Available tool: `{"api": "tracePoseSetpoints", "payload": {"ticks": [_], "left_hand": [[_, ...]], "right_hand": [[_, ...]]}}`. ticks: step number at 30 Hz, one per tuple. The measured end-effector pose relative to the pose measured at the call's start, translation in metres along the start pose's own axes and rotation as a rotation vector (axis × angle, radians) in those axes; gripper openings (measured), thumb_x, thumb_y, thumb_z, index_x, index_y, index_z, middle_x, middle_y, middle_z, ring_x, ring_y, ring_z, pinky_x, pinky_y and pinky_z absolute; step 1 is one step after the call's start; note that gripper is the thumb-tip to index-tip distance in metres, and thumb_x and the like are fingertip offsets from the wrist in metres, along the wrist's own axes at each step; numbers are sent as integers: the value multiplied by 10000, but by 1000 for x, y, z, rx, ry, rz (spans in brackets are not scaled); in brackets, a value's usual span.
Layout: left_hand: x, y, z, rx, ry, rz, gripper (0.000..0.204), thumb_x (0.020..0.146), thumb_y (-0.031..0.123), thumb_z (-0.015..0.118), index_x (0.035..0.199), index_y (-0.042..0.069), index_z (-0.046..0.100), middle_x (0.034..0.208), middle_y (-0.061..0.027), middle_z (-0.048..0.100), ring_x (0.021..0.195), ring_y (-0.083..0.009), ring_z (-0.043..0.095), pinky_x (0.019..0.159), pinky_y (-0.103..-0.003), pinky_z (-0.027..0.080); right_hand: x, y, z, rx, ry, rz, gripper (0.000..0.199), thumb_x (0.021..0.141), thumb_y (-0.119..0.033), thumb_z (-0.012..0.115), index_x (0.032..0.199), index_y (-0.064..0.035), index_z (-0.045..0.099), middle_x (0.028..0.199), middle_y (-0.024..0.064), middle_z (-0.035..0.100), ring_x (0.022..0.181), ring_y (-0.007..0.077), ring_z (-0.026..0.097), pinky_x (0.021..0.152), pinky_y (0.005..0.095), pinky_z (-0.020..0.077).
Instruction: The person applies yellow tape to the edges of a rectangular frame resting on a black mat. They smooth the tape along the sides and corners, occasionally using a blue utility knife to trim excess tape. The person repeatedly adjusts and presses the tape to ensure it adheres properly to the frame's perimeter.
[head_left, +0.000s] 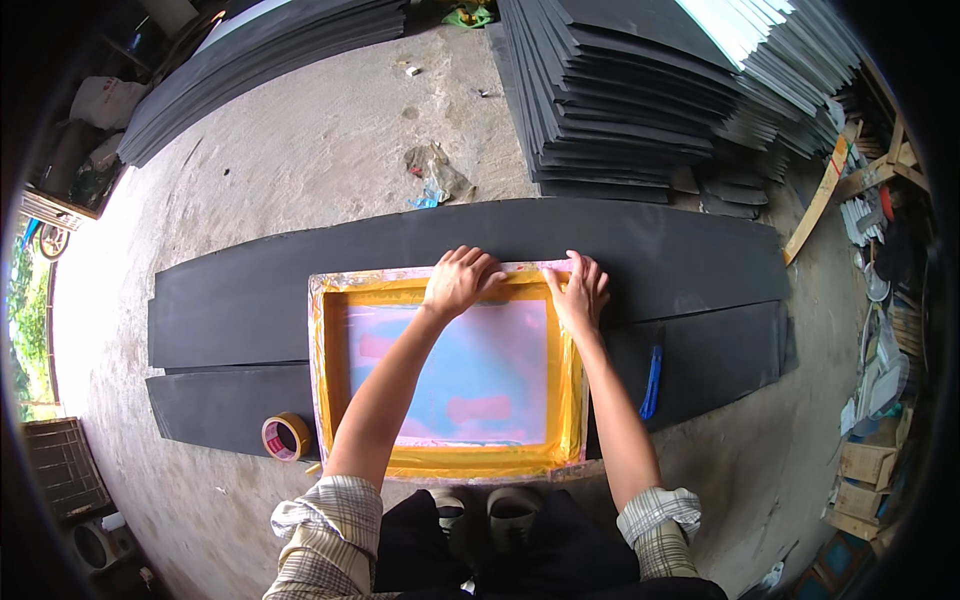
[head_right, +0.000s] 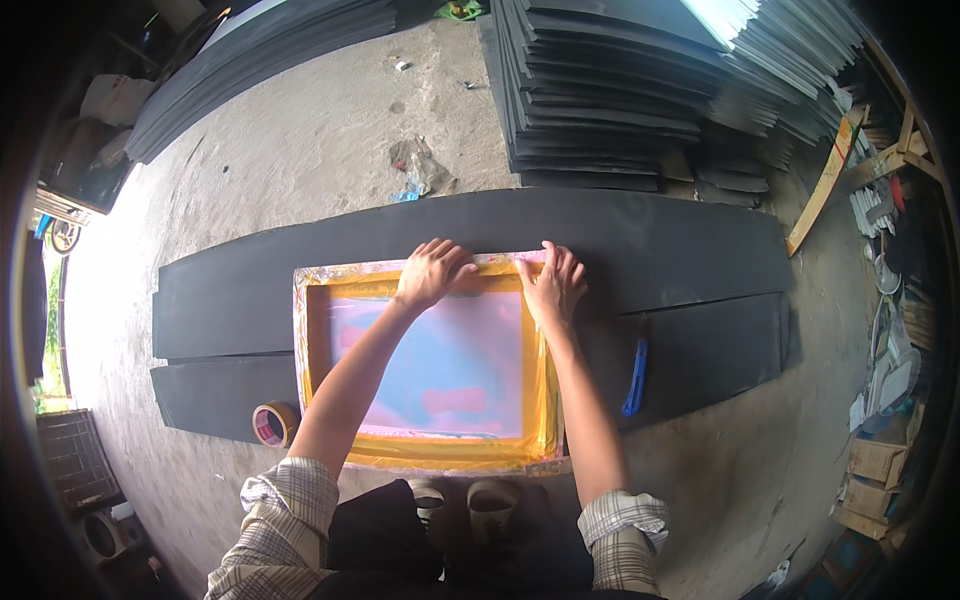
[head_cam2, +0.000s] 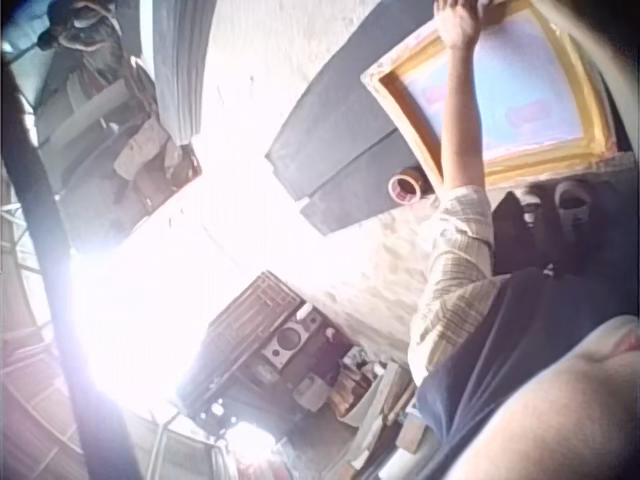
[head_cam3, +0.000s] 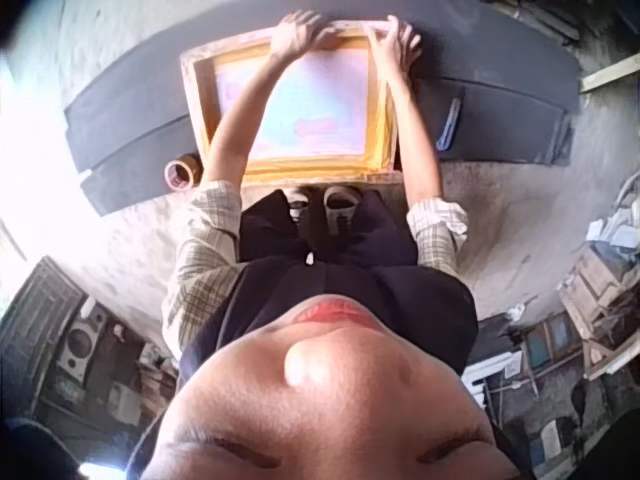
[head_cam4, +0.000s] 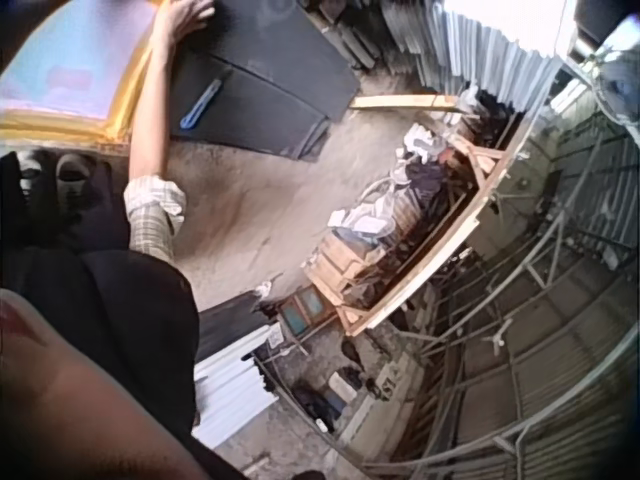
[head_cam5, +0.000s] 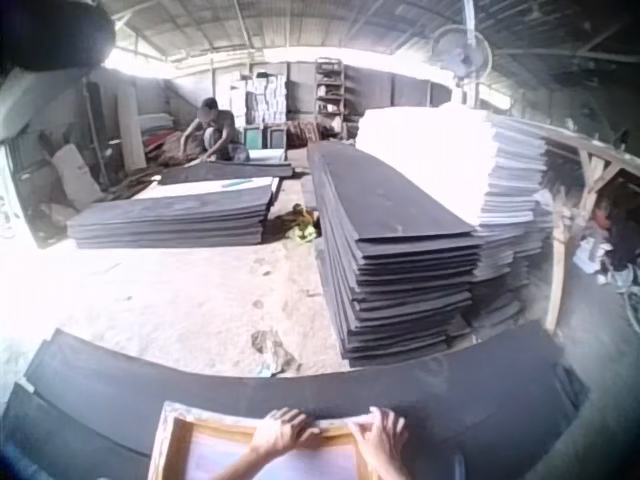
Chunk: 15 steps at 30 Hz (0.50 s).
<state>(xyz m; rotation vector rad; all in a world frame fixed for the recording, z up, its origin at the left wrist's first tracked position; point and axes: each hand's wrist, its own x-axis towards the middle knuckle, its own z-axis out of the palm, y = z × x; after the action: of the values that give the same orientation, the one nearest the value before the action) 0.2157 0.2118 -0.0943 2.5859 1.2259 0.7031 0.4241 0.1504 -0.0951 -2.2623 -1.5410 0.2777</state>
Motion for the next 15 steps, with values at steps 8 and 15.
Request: {"api": "tracePoseSetpoints", "payload": {"ticks": [8, 15], "left_hand": [[18, 11, -9, -23, -142, -314, 663, 635, 729, 672, 801, 87, 654, 825, -58, 638, 838, -236, 635, 753, -376, 470], [3, -11, -15, -141, -121, -240, 362, 846, 447, 624, 806, 87, 627, 813, -52, 615, 818, -246, 634, 708, -370, 484]], "right_hand": [[8, -20, -8, 69, -207, 123, 841, 654, -587, 777, 1323, -213, 430, 1229, 149, 368, 1192, 330, 354, 936, 578, 336], [18, 23, -7, 682, -198, 45, 449, 745, -244, 804, 1156, -187, 634, 1066, 89, 442, 1028, 230, 473, 903, 347, 444]]}}
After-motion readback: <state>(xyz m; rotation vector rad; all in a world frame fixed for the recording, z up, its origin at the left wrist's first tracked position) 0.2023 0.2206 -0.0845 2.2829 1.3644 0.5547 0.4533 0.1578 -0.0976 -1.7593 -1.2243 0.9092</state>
